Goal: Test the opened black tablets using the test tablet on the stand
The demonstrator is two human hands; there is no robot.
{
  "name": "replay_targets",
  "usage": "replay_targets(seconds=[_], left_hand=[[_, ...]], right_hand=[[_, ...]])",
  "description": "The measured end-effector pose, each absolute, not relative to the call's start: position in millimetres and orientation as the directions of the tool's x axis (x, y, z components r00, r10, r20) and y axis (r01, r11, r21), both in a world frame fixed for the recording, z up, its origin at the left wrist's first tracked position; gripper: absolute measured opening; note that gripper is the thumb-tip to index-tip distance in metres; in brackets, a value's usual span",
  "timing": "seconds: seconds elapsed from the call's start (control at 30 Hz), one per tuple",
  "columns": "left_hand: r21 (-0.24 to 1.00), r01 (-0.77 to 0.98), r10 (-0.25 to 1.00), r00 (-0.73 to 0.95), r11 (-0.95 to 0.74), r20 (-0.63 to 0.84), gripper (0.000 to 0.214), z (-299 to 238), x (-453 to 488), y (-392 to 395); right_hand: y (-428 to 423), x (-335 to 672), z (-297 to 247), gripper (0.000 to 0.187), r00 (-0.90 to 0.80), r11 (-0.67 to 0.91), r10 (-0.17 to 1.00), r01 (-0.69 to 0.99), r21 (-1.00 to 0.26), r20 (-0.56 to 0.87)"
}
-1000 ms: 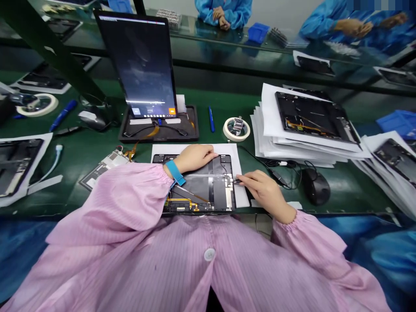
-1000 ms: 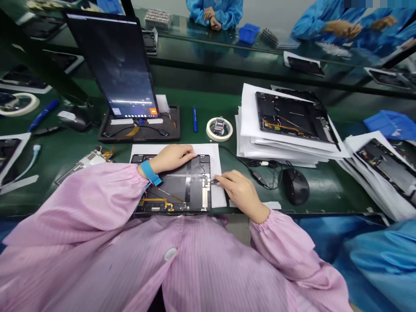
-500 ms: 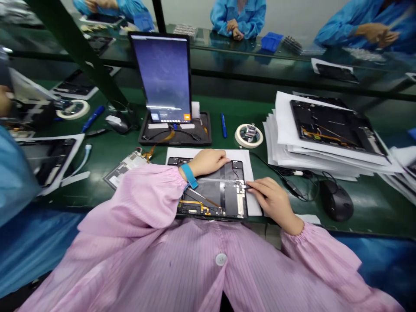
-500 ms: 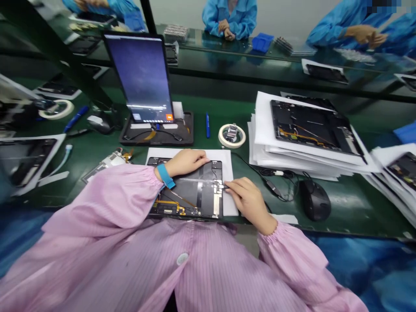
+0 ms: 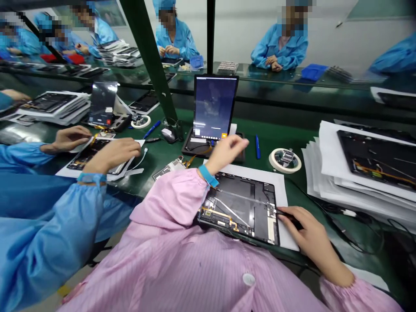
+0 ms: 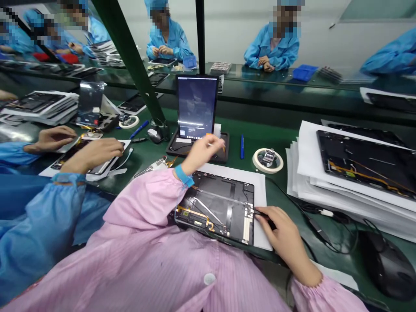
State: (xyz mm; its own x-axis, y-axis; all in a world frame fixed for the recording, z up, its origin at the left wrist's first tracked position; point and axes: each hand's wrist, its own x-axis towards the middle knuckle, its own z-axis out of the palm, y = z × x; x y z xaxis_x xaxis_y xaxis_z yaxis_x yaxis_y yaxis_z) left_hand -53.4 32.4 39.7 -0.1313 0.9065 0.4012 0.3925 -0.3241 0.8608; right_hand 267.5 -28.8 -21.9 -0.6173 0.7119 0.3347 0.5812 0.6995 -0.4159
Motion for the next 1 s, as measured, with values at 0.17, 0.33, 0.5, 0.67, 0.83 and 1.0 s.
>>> replay_targets(seconds=[0.17,0.33,0.5,0.67,0.83,1.0], left_hand=[[0.934,0.349,0.683,-0.664,-0.077,0.305,0.019,44.6,-165.9,53.9],[0.867,0.448,0.833,-0.547,0.215,0.076,0.027,15.6,-217.5,62.6],[0.777,0.608,0.860,-0.473,0.163,0.190,0.018,2.2,-217.5,64.3],[0.813,0.572,0.851,-0.476,0.109,0.221,0.022,6.6,-219.7,66.3],[0.941,0.336,0.779,-0.597,0.025,0.192,0.023,26.3,-226.0,75.3],[0.952,0.307,0.848,-0.507,0.013,0.152,0.021,33.1,-223.3,84.1]], right_hand=[[-28.0,265.2,-22.1,0.022,-0.612,0.707,0.707,0.595,-0.383,0.354],[-27.8,264.5,-23.0,0.022,-0.612,0.700,0.714,0.615,-0.363,0.341],[-26.9,266.0,-23.7,0.021,-0.609,0.697,0.717,0.624,-0.353,0.340],[-25.2,268.6,-26.1,0.022,-0.607,0.686,0.727,0.627,-0.368,0.322],[-23.2,269.7,-28.5,0.023,-0.600,0.683,0.731,0.629,-0.372,0.326],[-22.9,267.7,-26.3,0.024,-0.599,0.679,0.734,0.629,-0.379,0.320]])
